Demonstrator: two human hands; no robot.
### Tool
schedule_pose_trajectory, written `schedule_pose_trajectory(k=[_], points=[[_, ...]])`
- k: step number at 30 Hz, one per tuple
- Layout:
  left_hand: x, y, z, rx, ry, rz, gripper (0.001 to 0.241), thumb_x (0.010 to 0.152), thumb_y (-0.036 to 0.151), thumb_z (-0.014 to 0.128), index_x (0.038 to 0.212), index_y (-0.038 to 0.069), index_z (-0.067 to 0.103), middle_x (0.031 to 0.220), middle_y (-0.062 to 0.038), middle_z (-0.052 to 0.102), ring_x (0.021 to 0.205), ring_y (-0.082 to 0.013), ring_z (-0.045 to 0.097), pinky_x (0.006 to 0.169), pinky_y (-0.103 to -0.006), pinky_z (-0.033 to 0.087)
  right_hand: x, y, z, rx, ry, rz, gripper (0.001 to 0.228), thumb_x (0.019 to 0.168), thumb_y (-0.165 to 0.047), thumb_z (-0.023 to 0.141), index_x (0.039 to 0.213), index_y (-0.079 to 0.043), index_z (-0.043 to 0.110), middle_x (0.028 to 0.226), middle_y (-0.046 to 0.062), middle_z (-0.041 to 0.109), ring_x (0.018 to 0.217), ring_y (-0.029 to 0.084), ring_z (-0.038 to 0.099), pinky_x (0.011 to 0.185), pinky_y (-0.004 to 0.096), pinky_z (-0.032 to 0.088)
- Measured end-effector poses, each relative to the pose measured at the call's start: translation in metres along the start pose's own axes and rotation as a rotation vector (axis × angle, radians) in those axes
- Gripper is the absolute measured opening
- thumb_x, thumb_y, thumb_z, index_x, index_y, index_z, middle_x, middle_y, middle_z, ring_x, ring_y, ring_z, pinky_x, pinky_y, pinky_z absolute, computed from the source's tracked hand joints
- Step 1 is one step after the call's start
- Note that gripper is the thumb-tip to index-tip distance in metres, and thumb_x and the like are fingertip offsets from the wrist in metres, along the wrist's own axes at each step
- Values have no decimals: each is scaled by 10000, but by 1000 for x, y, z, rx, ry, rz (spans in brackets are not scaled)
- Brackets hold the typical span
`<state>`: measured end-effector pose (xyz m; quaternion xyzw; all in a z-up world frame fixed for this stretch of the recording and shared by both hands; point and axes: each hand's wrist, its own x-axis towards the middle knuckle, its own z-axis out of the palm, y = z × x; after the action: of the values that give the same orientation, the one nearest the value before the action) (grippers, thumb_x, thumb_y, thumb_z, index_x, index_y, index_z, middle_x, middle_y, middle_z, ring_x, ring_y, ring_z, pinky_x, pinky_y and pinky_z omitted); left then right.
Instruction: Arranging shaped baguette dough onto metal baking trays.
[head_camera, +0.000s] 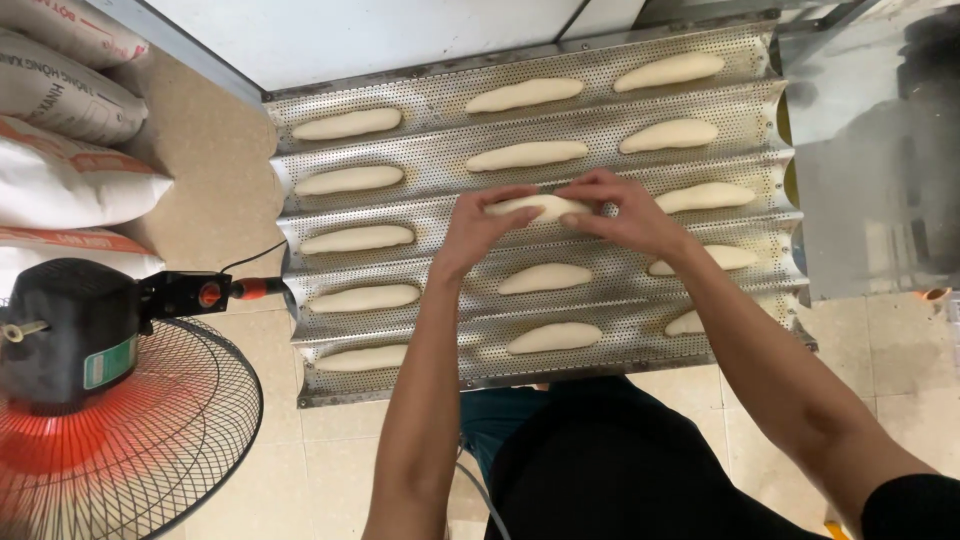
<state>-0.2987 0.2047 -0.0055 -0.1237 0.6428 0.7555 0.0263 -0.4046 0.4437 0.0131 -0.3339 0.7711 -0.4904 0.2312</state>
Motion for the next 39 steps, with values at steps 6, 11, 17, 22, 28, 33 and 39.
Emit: schedule_pose_trajectory(k=[6, 11, 17, 22, 28, 33, 39], points=[[-4, -9, -15, 118, -25, -65, 423, 850, 292, 924, 1204, 97, 799, 1169, -182, 772, 924, -261, 731, 859, -348, 592, -7, 11, 7, 195, 46, 167, 351, 917, -218, 838, 1247, -119, 767, 958, 143, 783, 813, 193, 728, 724, 288, 565], [-18, -15, -42, 333, -6, -54, 344, 919, 299, 854, 1193, 97, 808, 1123, -184, 779, 923, -321, 732, 826, -420, 565, -13, 12, -1, -52, 88, 181, 270, 932, -240, 847, 1167, -115, 801, 866, 140, 781, 733, 208, 731, 611, 302, 536], [-28, 8, -46, 733, 73, 87, 304, 980, 210, 788, 1235, 46, 766, 1123, -213, 724, 1027, -448, 709, 853, -535, 609, -10, 0, -5, -328, 101, 112, 199, 983, -229, 799, 1145, -114, 816, 1089, 169, 763, 1017, 380, 726, 827, 408, 603], [-40, 0, -42, 809, 112, 139, 284, 985, 184, 780, 1244, 70, 759, 1193, -155, 691, 1158, -436, 664, 888, -516, 638, -18, 6, -2, -377, 103, 96, 205, 1000, -259, 778, 1149, -123, 814, 1125, 154, 760, 1029, 366, 726, 826, 401, 603], [-62, -25, -22, 470, 282, 50, 397, 957, 293, 832, 1271, 67, 743, 1265, -196, 671, 1151, -338, 703, 959, -408, 640, -37, -35, 43, -300, 33, 47, 189, 950, -180, 785, 1133, -147, 819, 1075, 117, 771, 983, 320, 743, 787, 392, 616], [-92, -40, -5, 494, 197, 83, 258, 989, 311, 763, 1126, 98, 815, 1038, -176, 783, 993, -387, 751, 783, -441, 651, -34, -26, 98, -756, -232, -268, 258, 907, -292, 742, 1135, -172, 743, 1143, 48, 705, 1099, 300, 671, 875, 417, 600], [-109, 34, 36, 388, -4, -200, 753, 1080, 651, 332, 1239, 54, 762, 1197, -253, 740, 1243, -464, 643, 1063, -610, 483, -32, -11, 80, -541, -249, -173, 371, 813, -325, 791, 1157, -204, 722, 1087, 66, 695, 1095, 368, 666, 906, 499, 567]])
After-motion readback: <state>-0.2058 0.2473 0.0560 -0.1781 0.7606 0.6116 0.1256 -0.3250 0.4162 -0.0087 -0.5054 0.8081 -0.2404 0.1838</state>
